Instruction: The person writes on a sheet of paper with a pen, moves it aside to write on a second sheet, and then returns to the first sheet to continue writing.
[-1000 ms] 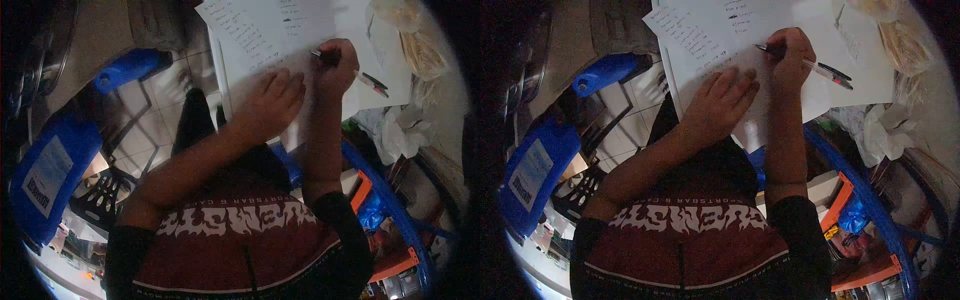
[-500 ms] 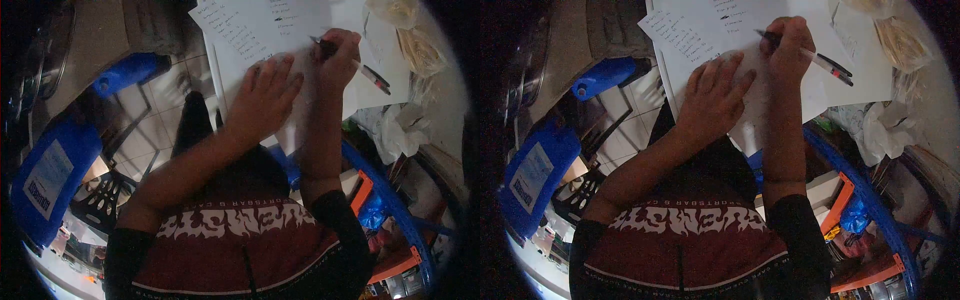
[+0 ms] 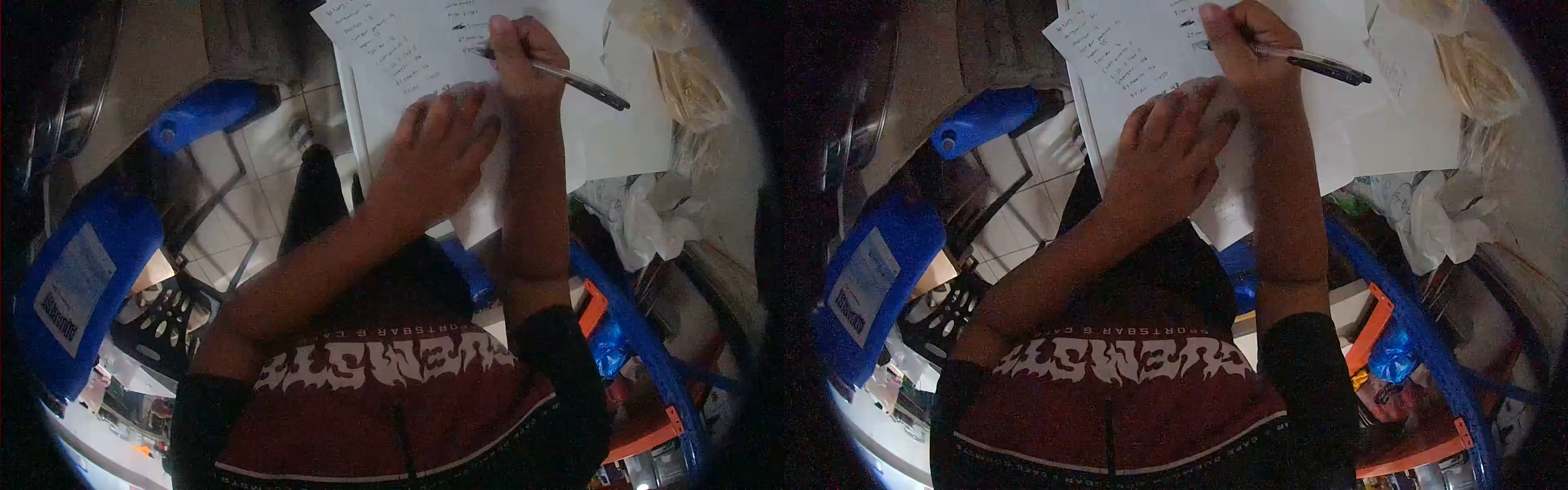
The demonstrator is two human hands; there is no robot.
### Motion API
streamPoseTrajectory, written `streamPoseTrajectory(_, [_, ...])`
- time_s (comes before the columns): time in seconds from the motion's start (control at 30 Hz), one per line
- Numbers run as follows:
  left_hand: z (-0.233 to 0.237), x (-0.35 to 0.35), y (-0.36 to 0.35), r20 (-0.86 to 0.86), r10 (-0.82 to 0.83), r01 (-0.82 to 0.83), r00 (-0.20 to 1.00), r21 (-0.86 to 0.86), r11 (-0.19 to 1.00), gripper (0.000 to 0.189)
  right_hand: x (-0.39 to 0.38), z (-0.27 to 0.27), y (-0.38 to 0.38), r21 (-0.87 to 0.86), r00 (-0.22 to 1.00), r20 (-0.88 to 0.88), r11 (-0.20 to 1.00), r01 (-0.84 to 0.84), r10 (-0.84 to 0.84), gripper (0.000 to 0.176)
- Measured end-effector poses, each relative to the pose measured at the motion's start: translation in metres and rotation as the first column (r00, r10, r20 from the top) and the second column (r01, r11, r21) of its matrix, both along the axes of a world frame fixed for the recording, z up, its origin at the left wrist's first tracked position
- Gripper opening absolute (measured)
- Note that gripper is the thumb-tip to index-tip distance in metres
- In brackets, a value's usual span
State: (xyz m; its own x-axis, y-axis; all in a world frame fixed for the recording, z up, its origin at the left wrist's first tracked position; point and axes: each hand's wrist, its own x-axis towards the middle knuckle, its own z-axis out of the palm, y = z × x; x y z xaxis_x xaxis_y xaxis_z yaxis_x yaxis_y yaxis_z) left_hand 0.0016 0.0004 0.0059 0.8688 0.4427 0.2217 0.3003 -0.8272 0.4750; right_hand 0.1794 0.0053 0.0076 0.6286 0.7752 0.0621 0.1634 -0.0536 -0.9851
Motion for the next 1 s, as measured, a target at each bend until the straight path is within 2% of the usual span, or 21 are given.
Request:
streamPoseTrajectory(0.03, [0.000, 0.000, 0.000, 0.012, -0.003, 0.003, 1.000, -0.001, 1.000, 0.057, 0.008, -0.008, -0.003, 0.043, 0.975, 0.223, 0.999, -0.033, 0.022, 0.034])
streamPoseTrajectory(0.07, [0.000, 0.001, 0.000, 0.024, -0.006, 0.006, 1.000, 0.000, 1.000, 0.057, 0.015, -0.016, -0.007, 0.080, 0.900, 0.436, 0.994, -0.075, 0.033, 0.036])
streamPoseTrajectory(0.1, [0.000, 0.001, 0.000, 0.024, -0.002, 0.002, 1.000, 0.000, 1.000, 0.057, 0.011, -0.014, -0.006, 0.079, 0.899, 0.435, 0.994, -0.079, 0.037, 0.036])
streamPoseTrajectory(0.17, [-0.001, 0.001, -0.001, 0.051, 0.001, -0.001, 0.999, -0.004, 1.000, 0.058, 0.001, -0.009, -0.005, 0.142, 0.979, 0.200, 0.987, -0.075, 0.046, 0.039])
streamPoseTrajectory(0.2, [-0.001, 0.001, -0.001, 0.051, 0.003, -0.003, 0.999, -0.002, 1.000, 0.058, 0.002, -0.008, -0.004, 0.143, 0.979, 0.200, 0.987, -0.077, 0.047, 0.039])
streamPoseTrajectory(0.27, [-0.003, 0.001, -0.002, 0.044, -0.028, 0.026, 0.999, 0.047, 0.999, 0.056, 0.005, -0.007, -0.004, 0.079, 0.938, 0.341, 0.992, -0.094, 0.062, 0.038])
streamPoseTrajectory(0.47, [0.000, -0.001, -0.001, 0.036, -0.061, 0.057, 0.997, 0.091, 0.994, 0.049, -0.002, -0.001, 0.000, 0.166, 0.973, 0.224, 0.982, -0.087, 0.048, 0.037])
streamPoseTrajectory(0.67, [-0.001, 0.000, 0.000, 0.074, -0.046, 0.040, 0.996, 0.086, 0.995, 0.046, 0.000, -0.003, -0.003, 0.106, 0.970, 0.239, 0.992, -0.063, 0.036, 0.037])
streamPoseTrajectory(0.9, [-0.002, -0.001, -0.001, 0.050, -0.040, 0.035, 0.998, 0.103, 0.994, 0.045, 0.001, -0.007, 0.000, 0.161, 0.942, 0.335, 0.985, -0.064, 0.007, 0.037])
streamPoseTrajectory(1.0, [-0.002, -0.001, -0.001, 0.043, -0.053, 0.049, 0.998, 0.102, 0.994, 0.045, 0.004, -0.007, -0.002, 0.091, 0.944, 0.330, 0.994, -0.062, 0.028, 0.037])
